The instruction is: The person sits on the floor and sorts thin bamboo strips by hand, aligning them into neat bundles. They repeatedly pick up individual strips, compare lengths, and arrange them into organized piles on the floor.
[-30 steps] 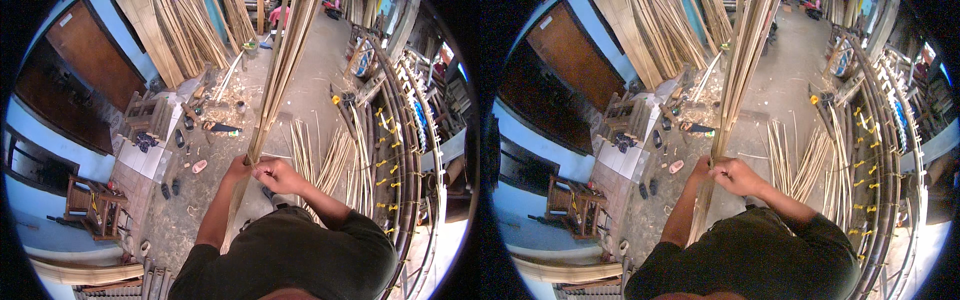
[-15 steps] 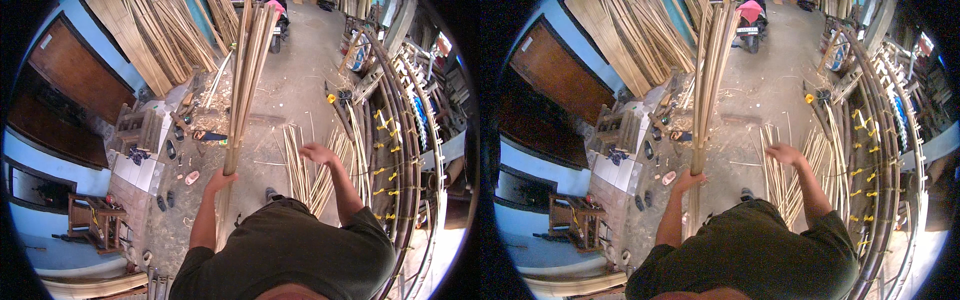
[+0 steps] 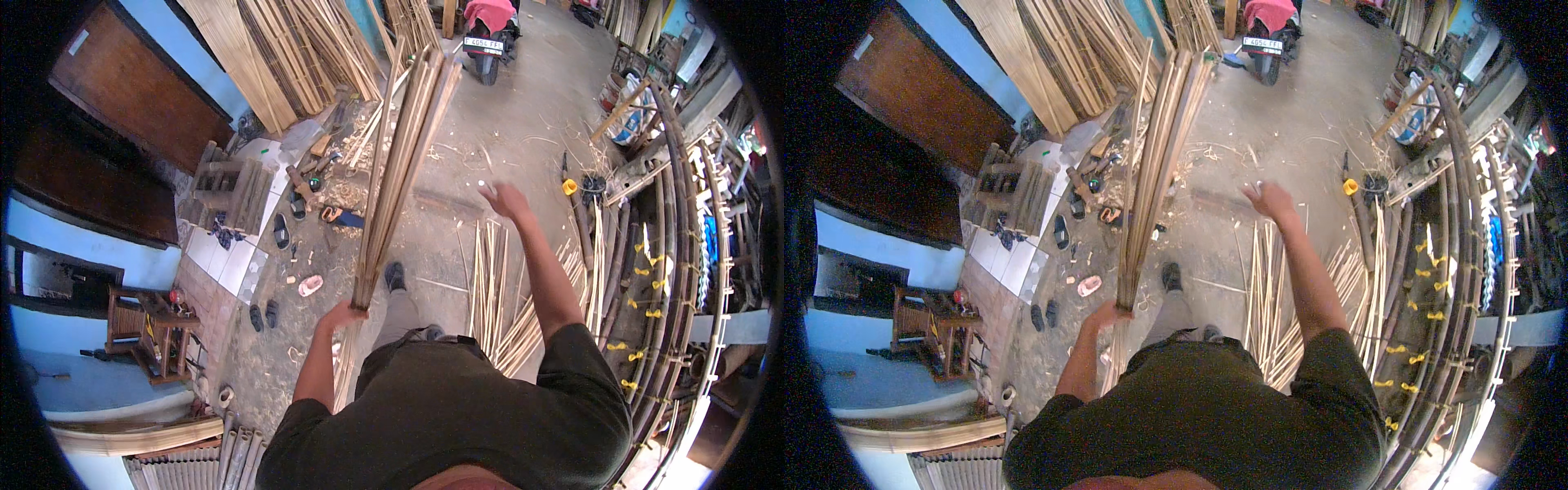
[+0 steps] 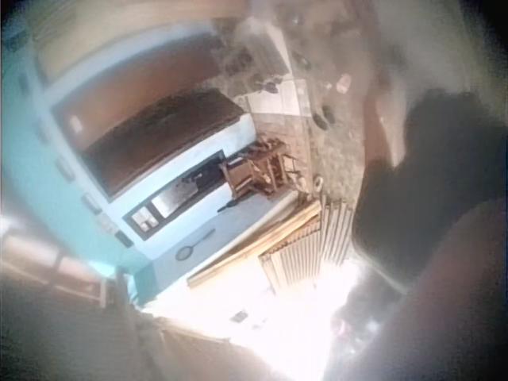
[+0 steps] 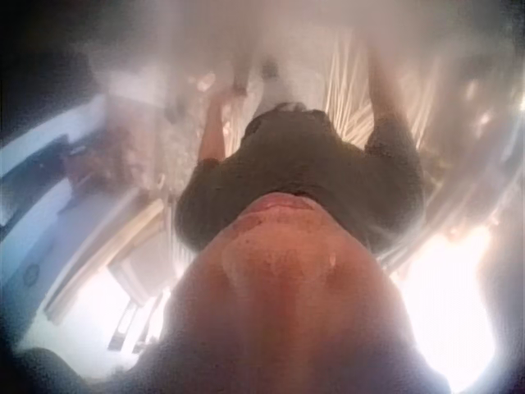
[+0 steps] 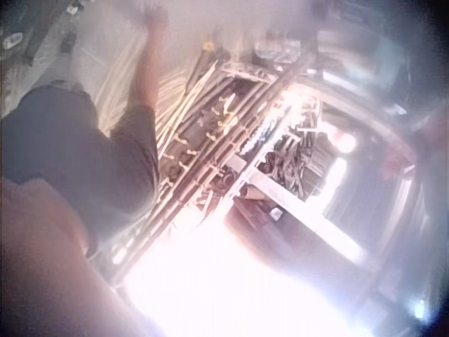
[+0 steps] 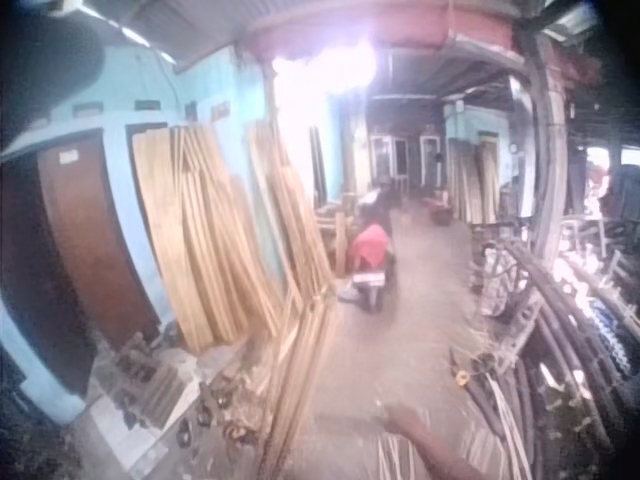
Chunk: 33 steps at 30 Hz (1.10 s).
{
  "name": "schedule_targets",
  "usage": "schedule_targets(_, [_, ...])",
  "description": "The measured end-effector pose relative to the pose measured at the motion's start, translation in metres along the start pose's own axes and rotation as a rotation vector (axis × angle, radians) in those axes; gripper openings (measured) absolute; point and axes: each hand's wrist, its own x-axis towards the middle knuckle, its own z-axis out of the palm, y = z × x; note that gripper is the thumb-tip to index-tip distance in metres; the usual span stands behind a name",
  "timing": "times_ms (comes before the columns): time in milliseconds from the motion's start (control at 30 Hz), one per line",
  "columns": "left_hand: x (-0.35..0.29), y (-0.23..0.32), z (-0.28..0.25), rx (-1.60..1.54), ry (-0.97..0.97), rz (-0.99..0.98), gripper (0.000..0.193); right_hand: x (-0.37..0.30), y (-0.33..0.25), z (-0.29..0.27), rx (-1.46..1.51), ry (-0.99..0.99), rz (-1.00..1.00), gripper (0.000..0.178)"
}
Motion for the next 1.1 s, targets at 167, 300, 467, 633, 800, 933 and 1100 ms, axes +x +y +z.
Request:
schedule_targets(167, [0.072,-0.034,-0.016,-0.071,-0.121,-0.017,0.032,0.126,-0.112,-0.041,1.504,-0.318,-0.391,0.112])
schedule_targets(300, [0.109,-0.035,-0.06,0.007,-0.045,-0.162,0.047,0.181,-0.185,0.018,2.057,-0.717,-0.628,0.126])
schedule_targets(467, [0.117,0.057,-0.121,0.08,-0.122,-0.528,0.061,0.256,-0.247,0.012,1.89,-0.953,-0.529,0.104])
schedule_targets(633, [0.169,-0.033,-0.114,-0.101,0.046,-0.459,0.076,0.292,-0.299,0.023,1.854,-0.869,-0.278,0.034])
schedule_targets(800, [0.218,-0.043,-0.059,-0.536,0.883,-0.829,0.086,0.354,-0.305,0.054,1.836,-0.964,-0.05,0.005])
schedule_targets(933, [0.272,0.08,-0.074,-1.785,1.496,-0.531,0.086,0.407,-0.275,0.076,1.601,-1.125,-0.039,0.007])
schedule_targets(1100, [0.378,0.239,-0.088,-2.334,1.353,-0.068,0.093,0.448,-0.238,0.079,1.076,-1.531,-0.113,0.019])
